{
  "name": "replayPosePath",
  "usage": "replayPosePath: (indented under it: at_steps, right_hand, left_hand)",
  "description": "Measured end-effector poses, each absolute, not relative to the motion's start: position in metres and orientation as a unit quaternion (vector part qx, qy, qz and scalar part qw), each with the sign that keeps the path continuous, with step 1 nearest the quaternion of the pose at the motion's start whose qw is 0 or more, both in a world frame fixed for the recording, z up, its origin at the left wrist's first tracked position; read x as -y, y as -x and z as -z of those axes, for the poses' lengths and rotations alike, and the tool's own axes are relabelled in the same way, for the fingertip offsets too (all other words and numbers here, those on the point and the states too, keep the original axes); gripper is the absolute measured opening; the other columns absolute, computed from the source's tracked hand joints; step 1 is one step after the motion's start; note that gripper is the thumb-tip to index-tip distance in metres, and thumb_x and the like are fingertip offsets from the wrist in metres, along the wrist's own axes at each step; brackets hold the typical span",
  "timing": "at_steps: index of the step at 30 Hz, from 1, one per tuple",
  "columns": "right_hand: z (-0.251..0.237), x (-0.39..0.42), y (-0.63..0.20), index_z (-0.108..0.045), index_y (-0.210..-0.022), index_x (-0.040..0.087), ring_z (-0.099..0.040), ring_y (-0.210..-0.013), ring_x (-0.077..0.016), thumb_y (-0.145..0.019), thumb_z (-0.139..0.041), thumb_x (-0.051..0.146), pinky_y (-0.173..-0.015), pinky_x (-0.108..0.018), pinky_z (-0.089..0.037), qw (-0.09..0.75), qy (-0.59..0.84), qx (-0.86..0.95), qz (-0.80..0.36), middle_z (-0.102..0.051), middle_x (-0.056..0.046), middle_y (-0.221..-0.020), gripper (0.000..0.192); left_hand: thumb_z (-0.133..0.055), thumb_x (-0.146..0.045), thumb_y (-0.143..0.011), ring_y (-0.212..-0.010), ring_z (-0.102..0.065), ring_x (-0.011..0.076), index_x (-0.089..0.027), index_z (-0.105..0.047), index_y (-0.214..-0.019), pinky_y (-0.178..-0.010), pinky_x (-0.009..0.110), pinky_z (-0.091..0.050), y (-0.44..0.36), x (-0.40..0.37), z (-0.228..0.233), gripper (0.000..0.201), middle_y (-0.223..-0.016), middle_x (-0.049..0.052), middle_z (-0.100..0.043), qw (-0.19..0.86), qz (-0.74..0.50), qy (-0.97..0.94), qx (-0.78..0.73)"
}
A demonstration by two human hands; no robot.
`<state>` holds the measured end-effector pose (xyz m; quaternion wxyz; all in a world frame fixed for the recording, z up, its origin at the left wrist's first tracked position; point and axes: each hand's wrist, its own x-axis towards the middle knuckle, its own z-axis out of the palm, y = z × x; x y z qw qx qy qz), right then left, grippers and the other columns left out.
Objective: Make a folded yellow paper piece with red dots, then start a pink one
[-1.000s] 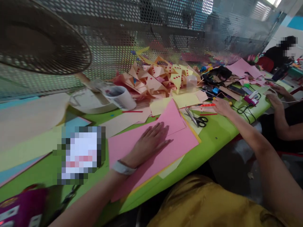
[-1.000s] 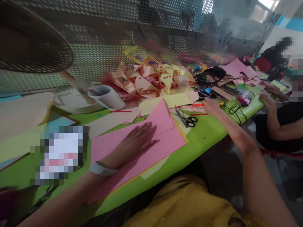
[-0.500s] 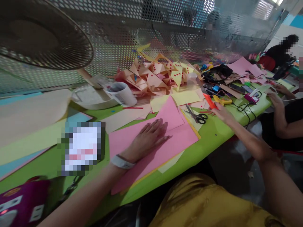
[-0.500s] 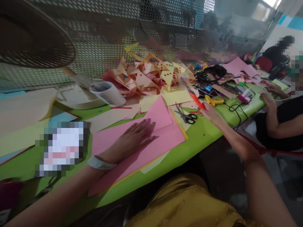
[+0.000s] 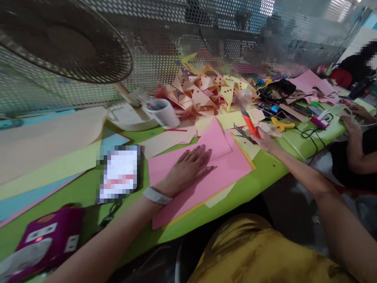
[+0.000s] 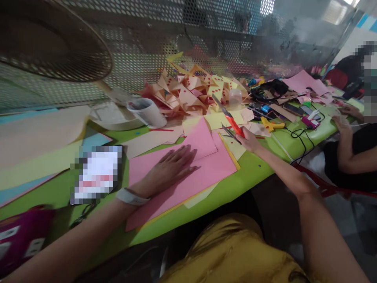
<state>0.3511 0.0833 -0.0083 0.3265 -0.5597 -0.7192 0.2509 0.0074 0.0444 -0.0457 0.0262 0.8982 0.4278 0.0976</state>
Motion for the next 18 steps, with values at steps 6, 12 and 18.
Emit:
replayPosePath:
  at_steps: [6,12,18]
  right_hand:
    - [0.003,-0.065,-0.343,-0.055,-0.116,0.022,-0.058,-0.066,-0.0189,-0.087,-0.052,0.047,-0.067,-0.033,-0.049,0.401,0.506,0.687,-0.333,-0.060,0.000,-0.075,0.038]
    - [-0.011,-0.059,-0.344,-0.063,-0.099,0.019,-0.052,-0.061,-0.0172,-0.089,-0.048,0.038,-0.060,-0.029,-0.038,0.241,0.574,0.749,-0.229,-0.060,-0.001,-0.071,0.025]
    - [-0.022,-0.056,-0.342,-0.060,-0.103,0.018,-0.065,-0.082,-0.0258,-0.095,-0.039,0.067,-0.064,-0.029,-0.039,0.097,0.672,0.723,-0.131,-0.070,-0.011,-0.089,0.055]
  left_hand:
    - [-0.027,-0.064,-0.100,-0.152,-0.025,0.0302,-0.024,-0.037,-0.154,-0.123,0.054,-0.019,-0.011,-0.039,0.036,0.068,-0.162,0.010,-0.035,0.020,-0.124,-0.897,-0.424]
    - [-0.030,-0.063,-0.100,-0.152,-0.023,0.0294,-0.024,-0.036,-0.155,-0.124,0.053,-0.015,-0.011,-0.037,0.036,0.068,-0.162,0.009,-0.035,0.022,-0.130,-0.902,-0.411]
    - [-0.029,-0.061,-0.101,-0.154,-0.020,0.0273,-0.022,-0.034,-0.156,-0.125,0.050,-0.011,-0.012,-0.035,0.034,0.068,-0.164,0.011,-0.031,0.011,-0.108,-0.904,-0.414]
